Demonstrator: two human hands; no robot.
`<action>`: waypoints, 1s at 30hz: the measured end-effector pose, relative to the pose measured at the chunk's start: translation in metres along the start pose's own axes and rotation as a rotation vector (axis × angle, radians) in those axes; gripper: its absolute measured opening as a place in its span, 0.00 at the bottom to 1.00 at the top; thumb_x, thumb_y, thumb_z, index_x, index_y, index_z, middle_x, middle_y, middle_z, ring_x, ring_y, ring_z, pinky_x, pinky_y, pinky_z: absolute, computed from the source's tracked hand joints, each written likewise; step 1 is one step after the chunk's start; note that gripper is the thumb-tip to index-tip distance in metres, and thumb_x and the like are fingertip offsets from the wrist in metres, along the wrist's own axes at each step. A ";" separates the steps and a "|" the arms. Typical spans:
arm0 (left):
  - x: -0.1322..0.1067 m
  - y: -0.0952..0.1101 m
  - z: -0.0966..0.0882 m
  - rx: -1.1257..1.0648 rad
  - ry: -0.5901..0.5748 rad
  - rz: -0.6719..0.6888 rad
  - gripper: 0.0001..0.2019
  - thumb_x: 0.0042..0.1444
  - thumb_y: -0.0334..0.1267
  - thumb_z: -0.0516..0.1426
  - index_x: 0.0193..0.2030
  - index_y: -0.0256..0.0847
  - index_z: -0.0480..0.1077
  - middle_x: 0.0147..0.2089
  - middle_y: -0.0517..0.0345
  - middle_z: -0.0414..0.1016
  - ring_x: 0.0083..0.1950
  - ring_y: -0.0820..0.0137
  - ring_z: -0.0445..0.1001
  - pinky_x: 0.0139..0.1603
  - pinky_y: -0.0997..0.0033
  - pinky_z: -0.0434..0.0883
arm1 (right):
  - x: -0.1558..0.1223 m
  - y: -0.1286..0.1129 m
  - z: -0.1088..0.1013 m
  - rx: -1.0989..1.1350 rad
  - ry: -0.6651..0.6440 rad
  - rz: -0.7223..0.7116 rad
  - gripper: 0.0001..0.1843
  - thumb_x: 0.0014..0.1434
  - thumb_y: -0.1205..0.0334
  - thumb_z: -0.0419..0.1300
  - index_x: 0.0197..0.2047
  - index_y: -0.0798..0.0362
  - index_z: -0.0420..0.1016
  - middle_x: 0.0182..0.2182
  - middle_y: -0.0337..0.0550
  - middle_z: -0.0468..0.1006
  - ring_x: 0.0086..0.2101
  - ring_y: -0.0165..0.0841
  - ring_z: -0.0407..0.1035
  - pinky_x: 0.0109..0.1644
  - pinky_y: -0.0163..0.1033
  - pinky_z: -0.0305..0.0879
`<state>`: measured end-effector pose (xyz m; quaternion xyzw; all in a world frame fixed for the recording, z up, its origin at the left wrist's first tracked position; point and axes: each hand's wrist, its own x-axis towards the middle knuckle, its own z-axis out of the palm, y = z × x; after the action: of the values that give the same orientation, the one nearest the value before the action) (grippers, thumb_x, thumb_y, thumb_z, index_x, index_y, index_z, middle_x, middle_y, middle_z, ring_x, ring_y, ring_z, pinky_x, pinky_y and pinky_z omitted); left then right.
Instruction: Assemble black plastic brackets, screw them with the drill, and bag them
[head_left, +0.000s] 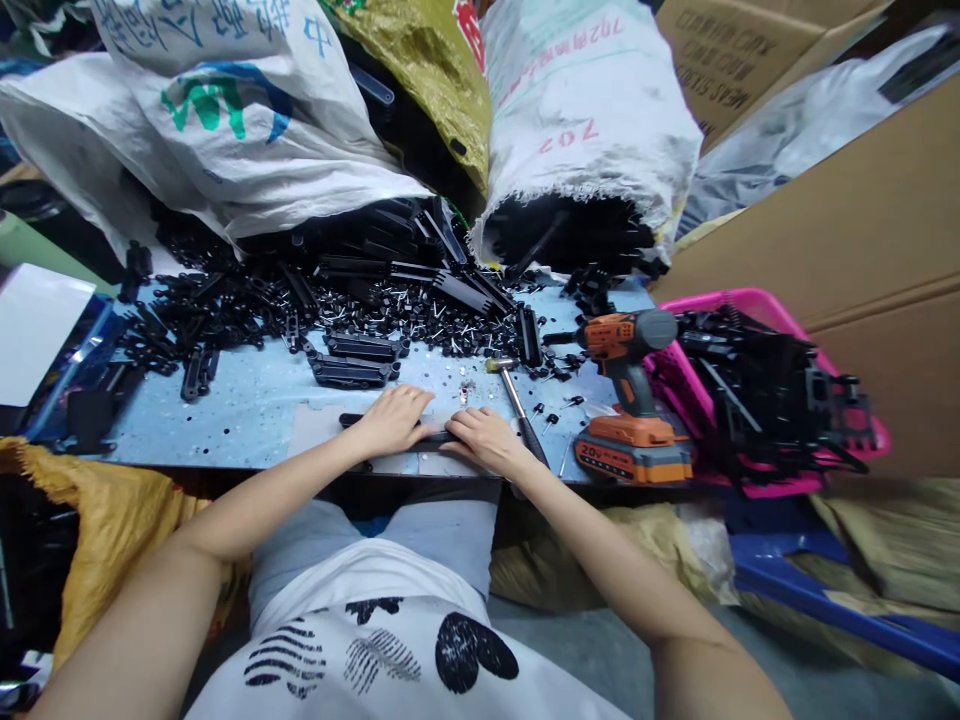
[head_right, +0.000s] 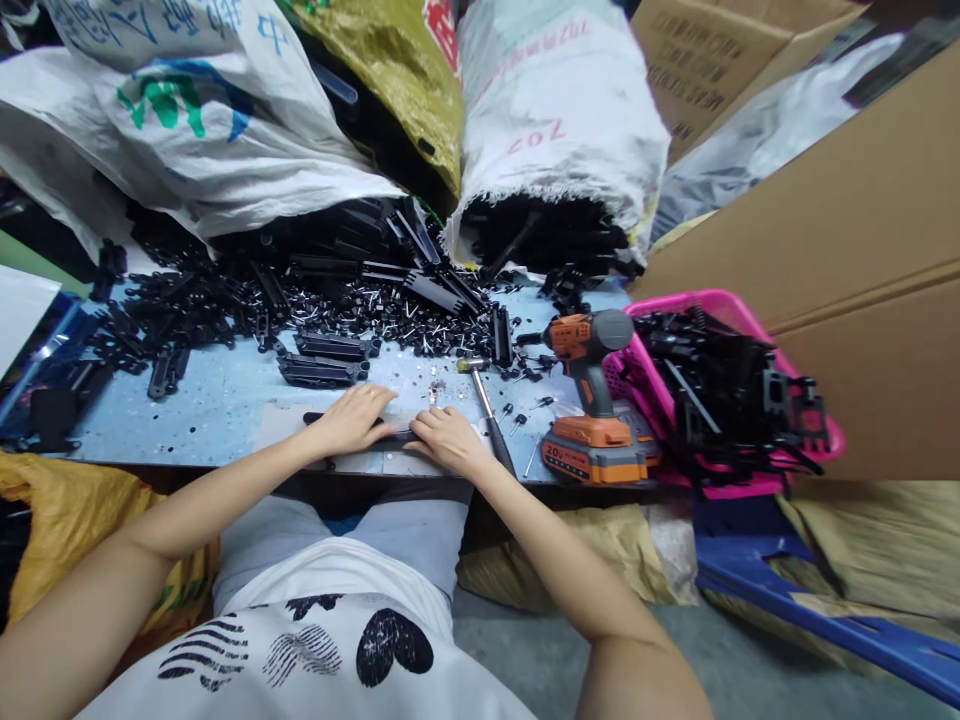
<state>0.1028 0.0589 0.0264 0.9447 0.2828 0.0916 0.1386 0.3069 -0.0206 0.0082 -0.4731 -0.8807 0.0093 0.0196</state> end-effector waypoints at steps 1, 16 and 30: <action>0.022 0.000 0.002 0.021 0.015 -0.032 0.18 0.63 0.43 0.48 0.57 0.39 0.59 0.53 0.47 0.67 0.54 0.61 0.65 0.52 0.61 0.64 | -0.006 0.002 0.004 0.018 0.008 0.014 0.22 0.65 0.46 0.45 0.41 0.55 0.71 0.35 0.47 0.73 0.37 0.35 0.65 0.39 0.38 0.52; 0.047 -0.021 -0.008 0.072 0.174 -0.144 0.09 0.61 0.29 0.48 0.41 0.34 0.68 0.42 0.46 0.70 0.45 0.63 0.69 0.47 0.64 0.68 | 0.045 0.138 -0.003 0.004 0.135 0.821 0.10 0.58 0.76 0.49 0.38 0.61 0.71 0.32 0.51 0.73 0.35 0.33 0.62 0.38 0.36 0.55; -0.088 -0.043 -0.037 0.093 0.129 -0.113 0.11 0.61 0.26 0.46 0.40 0.36 0.68 0.38 0.49 0.68 0.42 0.63 0.67 0.43 0.64 0.68 | 0.036 0.015 -0.031 0.757 0.350 0.388 0.06 0.55 0.60 0.60 0.35 0.53 0.72 0.32 0.42 0.75 0.33 0.32 0.71 0.38 0.37 0.68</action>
<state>-0.0010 0.0517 0.0391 0.9249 0.3477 0.1310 0.0809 0.3008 0.0178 0.0392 -0.5834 -0.6939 0.2535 0.3375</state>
